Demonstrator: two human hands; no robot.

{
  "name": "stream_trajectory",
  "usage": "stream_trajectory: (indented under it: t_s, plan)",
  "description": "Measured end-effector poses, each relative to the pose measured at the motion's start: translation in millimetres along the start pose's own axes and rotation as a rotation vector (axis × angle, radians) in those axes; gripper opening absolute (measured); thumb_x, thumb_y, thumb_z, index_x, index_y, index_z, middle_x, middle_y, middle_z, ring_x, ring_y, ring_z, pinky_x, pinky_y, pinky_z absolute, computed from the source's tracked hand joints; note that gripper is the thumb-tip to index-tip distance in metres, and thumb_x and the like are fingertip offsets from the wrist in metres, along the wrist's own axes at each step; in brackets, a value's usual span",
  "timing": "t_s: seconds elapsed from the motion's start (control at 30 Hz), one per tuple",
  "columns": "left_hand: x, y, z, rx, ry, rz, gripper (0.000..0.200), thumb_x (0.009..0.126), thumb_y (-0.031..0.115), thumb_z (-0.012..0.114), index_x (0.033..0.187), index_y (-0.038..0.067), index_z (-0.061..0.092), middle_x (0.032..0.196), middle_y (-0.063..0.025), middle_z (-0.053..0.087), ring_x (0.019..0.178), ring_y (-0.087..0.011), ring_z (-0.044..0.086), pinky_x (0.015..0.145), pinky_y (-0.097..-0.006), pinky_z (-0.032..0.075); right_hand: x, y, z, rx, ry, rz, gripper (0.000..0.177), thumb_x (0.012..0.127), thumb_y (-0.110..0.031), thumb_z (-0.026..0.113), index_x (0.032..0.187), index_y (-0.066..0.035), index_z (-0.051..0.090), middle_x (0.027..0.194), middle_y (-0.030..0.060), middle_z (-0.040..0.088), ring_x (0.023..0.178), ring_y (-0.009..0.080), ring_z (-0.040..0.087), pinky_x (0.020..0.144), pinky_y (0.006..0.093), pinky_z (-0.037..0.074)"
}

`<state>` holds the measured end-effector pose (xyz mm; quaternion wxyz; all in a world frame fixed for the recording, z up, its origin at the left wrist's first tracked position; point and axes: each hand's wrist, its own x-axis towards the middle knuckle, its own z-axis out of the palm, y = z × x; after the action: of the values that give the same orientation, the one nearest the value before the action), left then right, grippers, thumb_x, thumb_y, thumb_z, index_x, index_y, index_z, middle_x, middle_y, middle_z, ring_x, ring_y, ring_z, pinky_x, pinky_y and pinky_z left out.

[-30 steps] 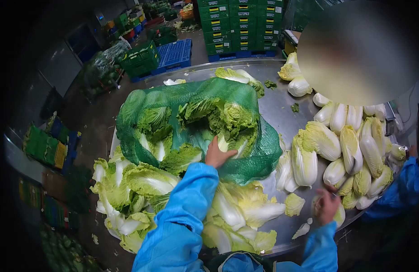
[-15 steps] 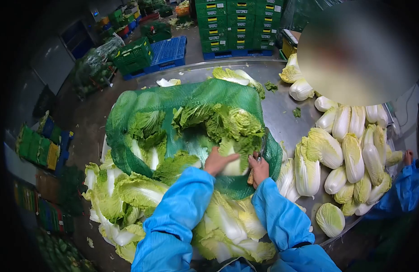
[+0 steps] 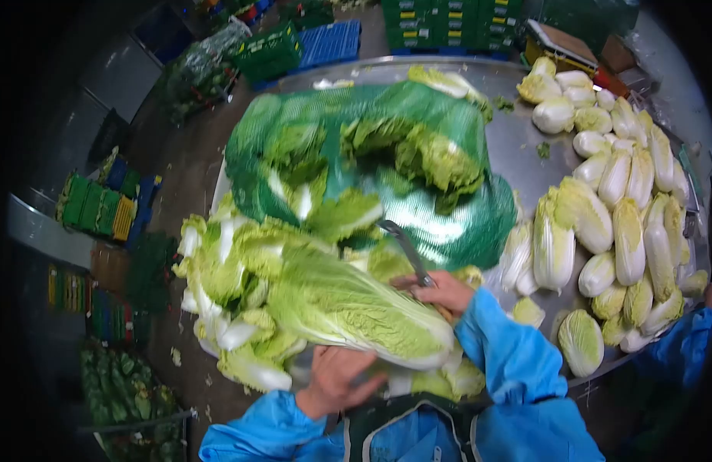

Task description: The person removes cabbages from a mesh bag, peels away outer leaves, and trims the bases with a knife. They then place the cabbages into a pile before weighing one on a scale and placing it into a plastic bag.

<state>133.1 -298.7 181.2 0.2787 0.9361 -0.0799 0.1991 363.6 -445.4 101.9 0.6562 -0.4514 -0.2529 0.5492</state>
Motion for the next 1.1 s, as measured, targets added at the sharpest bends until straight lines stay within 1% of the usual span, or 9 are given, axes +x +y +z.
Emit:
stream_trajectory:
  t_s: [0.1, 0.2, 0.27, 0.37, 0.5, 0.6, 0.67, 0.77, 1.1]
  plan:
    - [-34, -5, 3, 0.228, -0.336, -0.134, 0.067, 0.064, 0.029, 0.074, 0.126, 0.025, 0.05, 0.116, -0.0028, 0.047, 0.105, -0.0194, 0.043, 0.083, -0.0409, 0.03, 13, 57, 3, -0.008, 0.107, 0.161, 0.038, 0.084, -0.025, 0.063, 0.11, 0.002, 0.058, 0.099, 0.0093, 0.063, 0.089, 0.0164, 0.059, 0.082, 0.0301, 0.047]
    - [-14, -27, 6, 0.386, -0.274, -0.179, 0.082, 0.053, 0.034, 0.08, 0.127, 0.021, 0.048, 0.123, -0.0078, 0.043, 0.11, -0.0261, 0.042, 0.091, -0.0449, 0.027, -5, 74, 5, -0.02, 0.22, 0.137, 0.034, 0.085, -0.024, 0.063, 0.105, 0.003, 0.059, 0.096, 0.0073, 0.063, 0.087, 0.0149, 0.059, 0.08, 0.0291, 0.048]
    - [17, -52, 12, 0.279, -0.509, -0.118, 0.107, 0.043, 0.036, 0.084, 0.136, 0.017, 0.035, 0.136, -0.0129, 0.035, 0.128, -0.0325, 0.031, 0.103, -0.0525, 0.02, -21, 64, 12, -0.048, 0.283, 0.127, 0.032, 0.085, -0.024, 0.063, 0.102, 0.003, 0.059, 0.093, 0.0072, 0.063, 0.086, 0.0142, 0.059, 0.078, 0.0279, 0.048]
    - [35, -80, 33, 0.285, -0.784, 0.097, 0.114, 0.041, 0.036, 0.085, 0.138, 0.015, 0.029, 0.136, -0.0142, 0.035, 0.13, -0.0312, 0.029, 0.103, -0.0539, 0.021, -42, 56, 20, -0.202, 0.487, 0.116, 0.029, 0.084, -0.023, 0.063, 0.099, 0.002, 0.058, 0.089, 0.0076, 0.063, 0.082, 0.0142, 0.06, 0.073, 0.0282, 0.05]
    - [44, -80, 44, 0.302, -0.738, 0.031, 0.117, 0.039, 0.044, 0.085, 0.138, 0.014, 0.029, 0.125, -0.0152, 0.041, 0.117, -0.0339, 0.04, 0.094, -0.0533, 0.029, -95, 41, 46, -0.47, 0.756, 0.328, 0.031, 0.081, -0.023, 0.067, 0.094, 0.001, 0.052, 0.077, 0.014, 0.06, 0.07, 0.0187, 0.06, 0.061, 0.035, 0.049]
    - [17, -63, 50, 0.408, -0.617, -0.086, 0.117, 0.039, 0.048, 0.084, 0.137, 0.012, 0.031, 0.119, -0.015, 0.042, 0.108, -0.0328, 0.042, 0.09, -0.0525, 0.03, -122, 85, 73, -0.724, 0.858, 0.148, 0.033, 0.079, -0.022, 0.066, 0.095, 0.001, 0.049, 0.075, 0.0181, 0.056, 0.065, 0.0279, 0.059, 0.06, 0.0391, 0.047]
    - [-2, -53, 48, 0.459, -0.535, -0.298, 0.12, 0.039, 0.049, 0.084, 0.137, 0.008, 0.029, 0.119, -0.0153, 0.041, 0.108, -0.0319, 0.041, 0.089, -0.0508, 0.029, -121, 100, 98, -0.734, 0.823, -0.017, 0.029, 0.082, -0.021, 0.062, 0.095, 0.0, 0.047, 0.076, 0.0201, 0.055, 0.065, 0.0373, 0.056, 0.061, 0.0437, 0.045]
    - [-26, -62, 52, 0.397, -0.452, -0.419, 0.123, 0.039, 0.049, 0.084, 0.137, 0.004, 0.026, 0.12, -0.0162, 0.041, 0.11, -0.0329, 0.039, 0.089, -0.0492, 0.029, -105, 108, 113, -0.753, 0.749, 0.065, 0.026, 0.084, -0.021, 0.057, 0.095, -0.001, 0.044, 0.079, 0.0217, 0.056, 0.069, 0.0406, 0.056, 0.062, 0.0465, 0.044]
    - [-24, -87, 51, 0.255, -0.475, -0.405, 0.125, 0.039, 0.05, 0.084, 0.138, 0.002, 0.023, 0.123, -0.0195, 0.039, 0.111, -0.0357, 0.038, 0.09, -0.0469, 0.029, -62, 120, 110, -0.894, 0.612, 0.23, 0.022, 0.087, -0.021, 0.05, 0.09, -0.001, 0.04, 0.073, 0.0242, 0.057, 0.066, 0.0434, 0.055, 0.06, 0.0503, 0.042]
